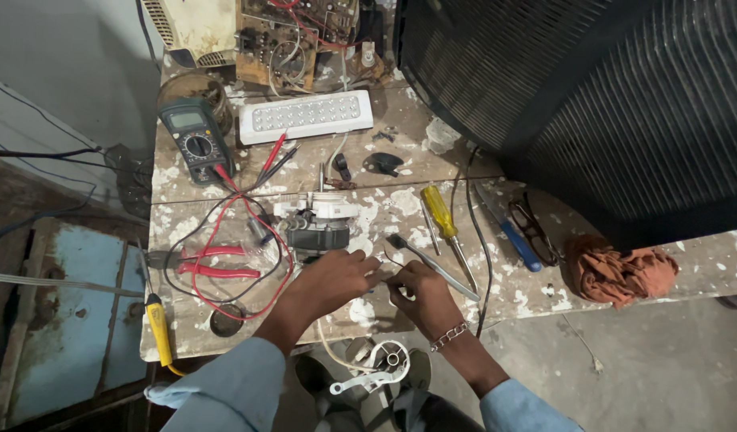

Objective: The person uses a multimeter to test an electric motor on a cluttered workbench. They connect the multimeter probes to the motor terminals, adjust the dial, and then use pliers to strip and connect wires to the motor.

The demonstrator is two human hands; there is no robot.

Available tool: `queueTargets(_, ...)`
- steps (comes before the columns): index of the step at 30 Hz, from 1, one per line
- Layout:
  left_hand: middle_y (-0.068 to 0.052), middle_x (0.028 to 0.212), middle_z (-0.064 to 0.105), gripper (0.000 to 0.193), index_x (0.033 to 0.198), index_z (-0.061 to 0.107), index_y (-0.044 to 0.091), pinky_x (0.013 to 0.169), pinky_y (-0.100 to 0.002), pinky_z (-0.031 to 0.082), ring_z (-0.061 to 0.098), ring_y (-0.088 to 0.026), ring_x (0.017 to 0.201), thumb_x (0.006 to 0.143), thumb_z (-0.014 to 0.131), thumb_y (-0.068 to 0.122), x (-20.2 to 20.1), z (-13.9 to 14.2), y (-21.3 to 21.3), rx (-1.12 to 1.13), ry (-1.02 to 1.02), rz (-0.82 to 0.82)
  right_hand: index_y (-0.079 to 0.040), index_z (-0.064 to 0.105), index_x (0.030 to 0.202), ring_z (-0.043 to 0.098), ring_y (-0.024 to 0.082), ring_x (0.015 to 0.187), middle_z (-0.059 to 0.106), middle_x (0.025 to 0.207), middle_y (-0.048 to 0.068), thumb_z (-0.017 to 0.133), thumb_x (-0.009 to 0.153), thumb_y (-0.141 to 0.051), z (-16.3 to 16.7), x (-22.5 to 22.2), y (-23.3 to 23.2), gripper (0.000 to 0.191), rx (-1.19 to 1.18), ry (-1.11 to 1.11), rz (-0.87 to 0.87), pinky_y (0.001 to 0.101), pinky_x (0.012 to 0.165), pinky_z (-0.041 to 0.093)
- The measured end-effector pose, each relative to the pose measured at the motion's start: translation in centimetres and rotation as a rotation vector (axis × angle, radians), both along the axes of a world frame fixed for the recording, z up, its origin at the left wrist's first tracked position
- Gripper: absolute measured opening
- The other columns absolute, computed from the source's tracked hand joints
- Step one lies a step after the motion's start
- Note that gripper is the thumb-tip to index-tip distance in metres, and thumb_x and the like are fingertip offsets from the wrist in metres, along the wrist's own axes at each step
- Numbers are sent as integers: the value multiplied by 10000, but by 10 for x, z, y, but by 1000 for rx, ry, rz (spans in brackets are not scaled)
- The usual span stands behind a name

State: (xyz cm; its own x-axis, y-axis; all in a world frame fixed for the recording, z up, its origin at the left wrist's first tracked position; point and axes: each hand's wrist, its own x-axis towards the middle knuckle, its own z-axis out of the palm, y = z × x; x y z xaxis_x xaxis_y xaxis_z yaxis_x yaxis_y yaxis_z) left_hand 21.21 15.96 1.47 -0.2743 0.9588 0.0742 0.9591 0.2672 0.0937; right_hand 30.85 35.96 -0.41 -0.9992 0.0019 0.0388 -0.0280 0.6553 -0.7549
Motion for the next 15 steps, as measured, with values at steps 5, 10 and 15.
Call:
queueTargets(5,-41,1049,677,167,1015,704,87,773,-395,559,667,-246,1023,876,624,132,-3,-10,-1,-64,53,-54,-57,773,939,705,206,704,694,886,79,777,771,-30,-3,0,1,171,2,21,-2,326,624,570)
queueTargets(10,-39,1055,675,165,972,710,83,735,-374,564,675,-234,1029,828,633,109,-2,-12,-7,34,98,-129,-47,771,918,707,223,705,693,874,90,785,762,-27,-6,-2,6,158,10,6,-12,337,629,574)
queueTargets(15,-47,1133,684,195,982,733,138,708,-410,565,678,-253,1013,816,634,110,-3,-13,-2,3,15,-93,-46,768,928,716,242,728,691,907,108,784,747,-13,-8,-4,10,185,36,33,12,347,646,580)
